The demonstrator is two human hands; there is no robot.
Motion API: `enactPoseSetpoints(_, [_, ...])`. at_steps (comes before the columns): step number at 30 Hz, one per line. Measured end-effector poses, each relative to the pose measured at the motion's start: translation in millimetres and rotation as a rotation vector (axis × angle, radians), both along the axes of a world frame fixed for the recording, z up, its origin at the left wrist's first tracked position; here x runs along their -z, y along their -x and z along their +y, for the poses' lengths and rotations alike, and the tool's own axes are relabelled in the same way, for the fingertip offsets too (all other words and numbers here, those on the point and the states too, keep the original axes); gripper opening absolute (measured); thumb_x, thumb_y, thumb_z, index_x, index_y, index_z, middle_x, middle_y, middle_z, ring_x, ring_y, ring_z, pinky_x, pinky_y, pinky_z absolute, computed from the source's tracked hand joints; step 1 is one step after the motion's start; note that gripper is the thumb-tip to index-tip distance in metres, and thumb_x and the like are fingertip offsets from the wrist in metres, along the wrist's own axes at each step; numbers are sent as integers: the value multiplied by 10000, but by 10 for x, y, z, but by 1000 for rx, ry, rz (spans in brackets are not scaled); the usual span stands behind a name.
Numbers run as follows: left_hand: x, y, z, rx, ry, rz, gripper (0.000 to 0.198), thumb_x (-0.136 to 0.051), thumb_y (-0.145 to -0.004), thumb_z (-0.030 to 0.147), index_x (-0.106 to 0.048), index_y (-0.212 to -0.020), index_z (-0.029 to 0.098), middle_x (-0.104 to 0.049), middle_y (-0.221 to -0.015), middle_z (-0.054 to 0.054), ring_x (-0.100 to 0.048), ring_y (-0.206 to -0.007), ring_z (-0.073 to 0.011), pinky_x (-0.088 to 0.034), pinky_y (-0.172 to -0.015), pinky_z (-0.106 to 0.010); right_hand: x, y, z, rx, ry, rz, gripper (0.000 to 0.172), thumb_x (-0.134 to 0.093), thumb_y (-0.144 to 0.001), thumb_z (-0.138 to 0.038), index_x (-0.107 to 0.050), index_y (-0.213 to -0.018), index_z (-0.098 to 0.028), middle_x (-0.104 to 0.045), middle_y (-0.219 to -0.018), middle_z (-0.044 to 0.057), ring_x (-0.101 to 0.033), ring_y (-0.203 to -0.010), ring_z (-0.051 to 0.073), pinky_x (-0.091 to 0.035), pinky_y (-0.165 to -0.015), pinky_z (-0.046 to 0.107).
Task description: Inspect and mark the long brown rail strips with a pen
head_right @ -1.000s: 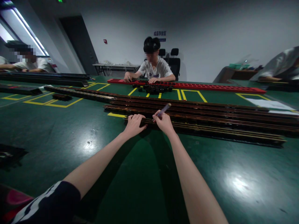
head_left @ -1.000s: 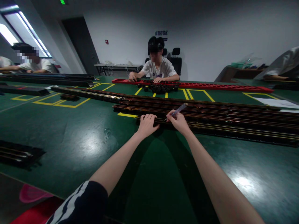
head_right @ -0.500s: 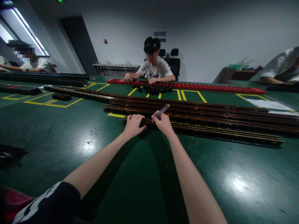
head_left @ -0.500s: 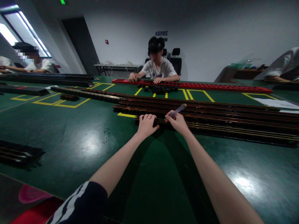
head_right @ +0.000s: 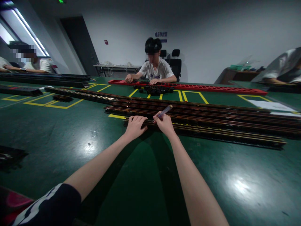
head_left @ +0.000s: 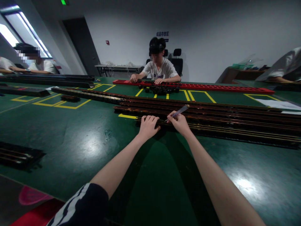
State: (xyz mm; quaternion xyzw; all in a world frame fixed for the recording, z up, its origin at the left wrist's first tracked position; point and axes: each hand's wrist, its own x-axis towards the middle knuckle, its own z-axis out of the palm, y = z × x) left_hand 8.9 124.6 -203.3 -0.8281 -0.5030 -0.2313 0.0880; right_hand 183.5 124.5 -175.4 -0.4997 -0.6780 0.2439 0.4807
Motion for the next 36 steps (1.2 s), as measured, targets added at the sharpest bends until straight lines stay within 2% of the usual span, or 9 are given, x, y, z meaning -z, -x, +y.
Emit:
enactPoseSetpoints(11, [19, 7, 7, 71, 3, 3, 342, -498, -874, 241, -578, -1206, 232, -632, -1210, -66, -522, -1153, -241, -314, -1028, -472, -13, -4, -12, 5, 23, 7, 115, -555, -789, -283, -544, -695, -217, -661, -586, 6, -660, -626, 189, -490, -678, 311])
enactPoseSetpoints(19, [3, 4, 2, 71, 4, 21, 343, -500, -867, 227, -578, -1201, 244, -628, -1207, -60, -521, -1153, -239, -309, -1030, -456, -29, 5, -14, 20, 15, -1, 115, -551, -778, -268, -540, -675, -218, -660, -578, 6, -656, -619, 187, -491, -683, 309])
enactPoseSetpoints(36, [-15, 8, 0, 63, 35, 18, 338, -484, -868, 213, -573, -1193, 230, -628, -1215, -61, -530, -1145, -238, -309, -1030, -455, 26, -13, 5, -46, 25, 71, 154, -559, -765, -350, -549, -696, -213, -659, -585, 9, -650, -624, 186, -492, -673, 311])
